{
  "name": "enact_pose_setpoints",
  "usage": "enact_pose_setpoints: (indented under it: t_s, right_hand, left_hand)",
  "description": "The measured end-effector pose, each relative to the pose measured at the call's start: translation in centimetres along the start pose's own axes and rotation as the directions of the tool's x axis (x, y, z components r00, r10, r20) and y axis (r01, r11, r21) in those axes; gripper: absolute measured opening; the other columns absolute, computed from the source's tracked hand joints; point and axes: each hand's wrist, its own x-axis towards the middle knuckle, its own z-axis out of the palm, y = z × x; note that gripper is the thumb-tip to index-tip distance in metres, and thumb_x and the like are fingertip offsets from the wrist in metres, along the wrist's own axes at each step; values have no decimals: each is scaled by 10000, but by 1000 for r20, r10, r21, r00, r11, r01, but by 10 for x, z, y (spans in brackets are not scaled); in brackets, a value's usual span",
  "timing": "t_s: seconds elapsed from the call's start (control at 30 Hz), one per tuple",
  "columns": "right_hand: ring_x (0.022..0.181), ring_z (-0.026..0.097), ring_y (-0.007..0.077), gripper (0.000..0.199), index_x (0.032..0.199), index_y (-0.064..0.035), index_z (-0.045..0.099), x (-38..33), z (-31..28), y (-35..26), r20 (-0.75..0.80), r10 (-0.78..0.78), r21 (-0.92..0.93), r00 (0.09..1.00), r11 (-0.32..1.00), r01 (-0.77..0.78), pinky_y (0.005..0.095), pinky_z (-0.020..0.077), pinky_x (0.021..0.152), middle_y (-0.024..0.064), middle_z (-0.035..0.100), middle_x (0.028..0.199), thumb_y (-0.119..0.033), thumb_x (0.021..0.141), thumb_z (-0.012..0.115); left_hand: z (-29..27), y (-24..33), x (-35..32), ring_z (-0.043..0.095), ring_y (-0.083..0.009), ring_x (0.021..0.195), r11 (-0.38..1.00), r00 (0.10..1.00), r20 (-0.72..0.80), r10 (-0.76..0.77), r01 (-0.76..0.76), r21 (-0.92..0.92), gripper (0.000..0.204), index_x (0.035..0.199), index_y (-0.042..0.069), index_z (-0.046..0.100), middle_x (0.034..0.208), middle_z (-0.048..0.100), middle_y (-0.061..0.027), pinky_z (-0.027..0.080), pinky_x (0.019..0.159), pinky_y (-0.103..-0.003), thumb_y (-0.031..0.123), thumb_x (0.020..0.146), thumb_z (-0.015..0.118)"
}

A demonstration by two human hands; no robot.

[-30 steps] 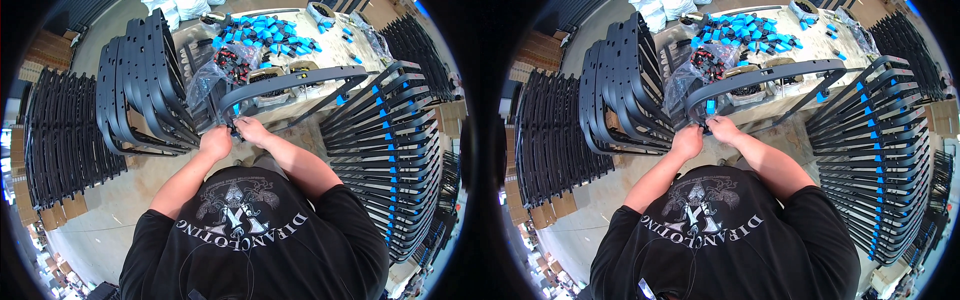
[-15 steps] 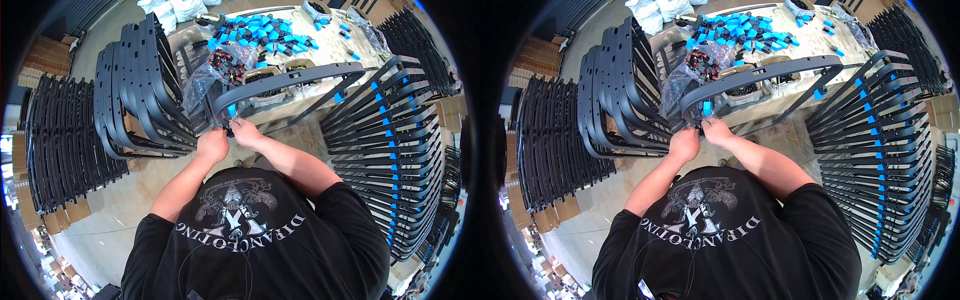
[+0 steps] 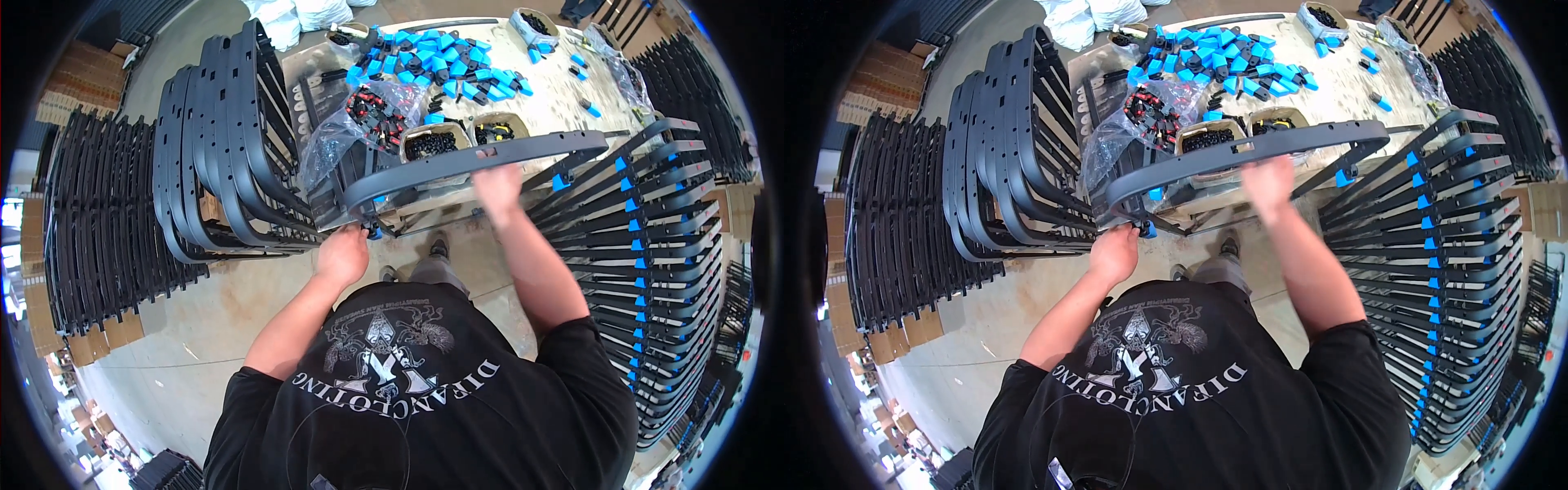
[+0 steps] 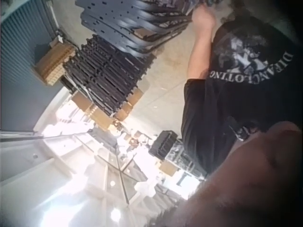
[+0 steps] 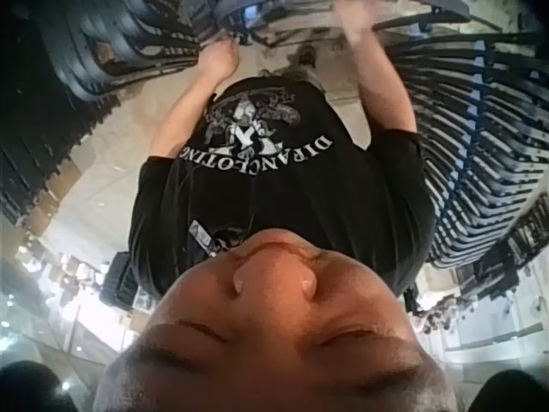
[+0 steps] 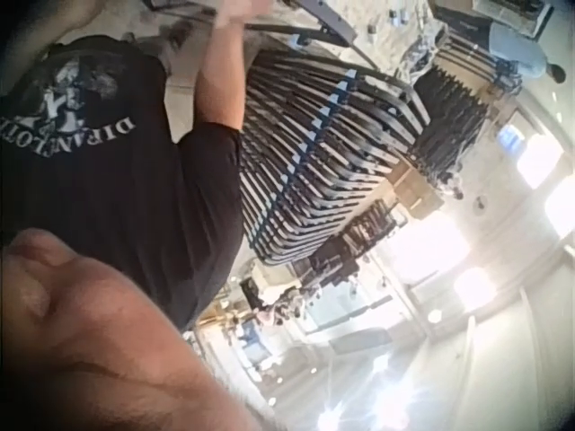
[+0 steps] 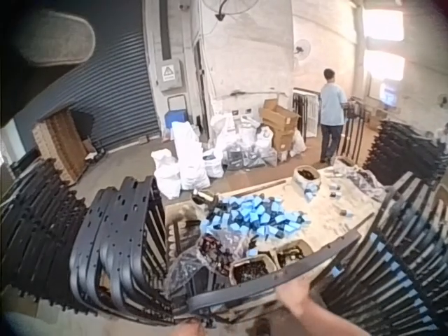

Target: The recorder is attaching plastic caps to metal frame components and organizing them into stacks at a manufacturing workbench.

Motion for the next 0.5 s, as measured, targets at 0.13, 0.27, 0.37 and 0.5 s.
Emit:
enact_pose_setpoints:
  t_s: [0.13,0.27,0.37,0.5]
  right_hand:
    - [908,716,363,413,989,16,579,87,5,79,154,145,-496,977,867,-50,463,563,824,214,725,960,-309,795,744]
    - [1137,668,390,623,1295,90,534,117,6,45,450,426,-552,784,824,-131,465,529,987,276,680,1188,-262,804,688]
    - [1186,642,403,590,1368,99,486,124,8,47,455,406,-546,792,830,-112,462,498,1030,276,651,1263,-164,847,572]
    - [991,699,368,388,1193,70,559,112,-46,59,573,165,-291,803,957,11,451,545,879,262,702,1044,-174,892,590]
  left_hand:
    - [3,4,-2,643,-448,981,999,1000,15,3,-2,-47,310,1084,-29,604,1057,669,-274,514,867,-527,232,1032,445]
    - [8,3,-4,639,-440,991,998,999,-11,-39,38,-50,300,1131,-6,604,1062,672,-261,514,873,-518,234,1036,451]
    - [18,-3,-5,641,-431,985,991,996,-10,-93,92,-95,297,1125,16,625,1059,676,-249,516,865,-514,251,1036,466]
    - [23,-3,-9,657,-422,858,980,986,-119,-120,98,-173,242,960,10,633,890,685,-206,522,751,-501,221,1018,529]
